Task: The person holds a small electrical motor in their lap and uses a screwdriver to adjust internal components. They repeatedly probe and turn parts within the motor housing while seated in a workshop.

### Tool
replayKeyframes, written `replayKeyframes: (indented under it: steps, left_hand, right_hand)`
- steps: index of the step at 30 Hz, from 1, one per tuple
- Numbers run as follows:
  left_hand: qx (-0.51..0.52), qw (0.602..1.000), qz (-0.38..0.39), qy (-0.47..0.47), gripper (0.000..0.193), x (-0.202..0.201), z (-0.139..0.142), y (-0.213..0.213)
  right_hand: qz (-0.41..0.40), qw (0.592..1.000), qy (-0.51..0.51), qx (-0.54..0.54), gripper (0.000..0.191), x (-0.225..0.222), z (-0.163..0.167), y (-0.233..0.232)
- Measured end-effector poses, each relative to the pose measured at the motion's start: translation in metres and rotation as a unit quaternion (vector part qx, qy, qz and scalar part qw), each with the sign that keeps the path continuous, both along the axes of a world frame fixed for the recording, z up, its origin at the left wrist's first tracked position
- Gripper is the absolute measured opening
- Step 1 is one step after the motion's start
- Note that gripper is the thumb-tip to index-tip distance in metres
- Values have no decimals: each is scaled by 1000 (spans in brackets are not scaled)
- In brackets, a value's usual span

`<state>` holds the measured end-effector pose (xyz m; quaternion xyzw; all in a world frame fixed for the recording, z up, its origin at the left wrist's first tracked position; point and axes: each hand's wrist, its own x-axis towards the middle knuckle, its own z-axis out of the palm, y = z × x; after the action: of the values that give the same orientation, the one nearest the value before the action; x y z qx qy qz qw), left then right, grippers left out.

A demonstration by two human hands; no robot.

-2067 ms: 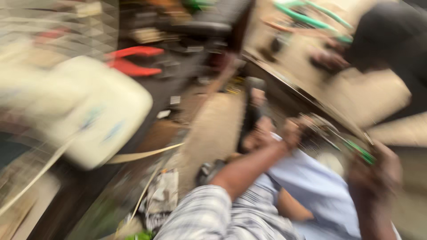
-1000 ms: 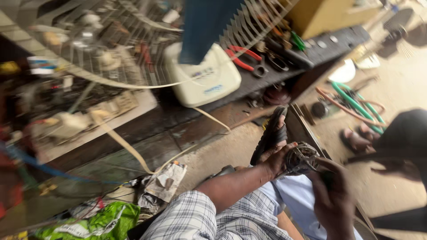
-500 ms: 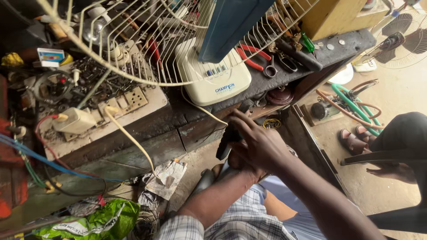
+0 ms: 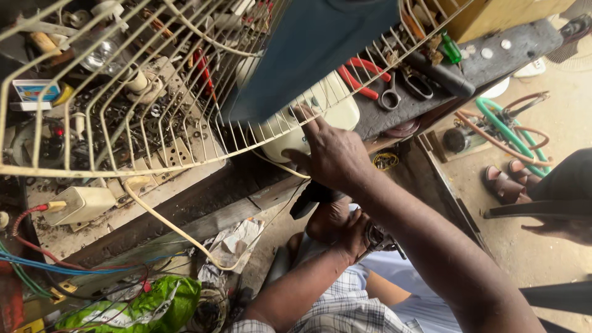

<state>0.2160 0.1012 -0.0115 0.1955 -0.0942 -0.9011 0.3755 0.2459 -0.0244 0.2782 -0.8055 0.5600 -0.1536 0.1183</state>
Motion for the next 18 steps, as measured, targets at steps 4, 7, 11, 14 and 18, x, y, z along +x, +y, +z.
replayKeyframes:
  steps: [4, 7, 11, 14, 18]
  left_hand:
    - [19, 1000, -1, 15, 29, 4, -1, -4]
    - [61, 998, -17, 26, 29, 3, 6, -2]
    - [54, 998, 11, 17, 33, 4, 16, -4]
    - [57, 998, -4, -29, 40, 7, 19, -8]
    - [42, 997, -20, -61, 48, 6, 17, -11]
  right_hand:
    - [-44, 999, -13, 1, 80, -11, -8, -7]
    - [-88, 992, 3, -84, 64, -21, -20, -17]
    - [-118, 969, 140, -166, 43, -22, -29, -62]
    - [-128, 963, 213, -106, 51, -16, -26, -90]
    - [-128, 964, 214, -91, 50, -1, -12, -113]
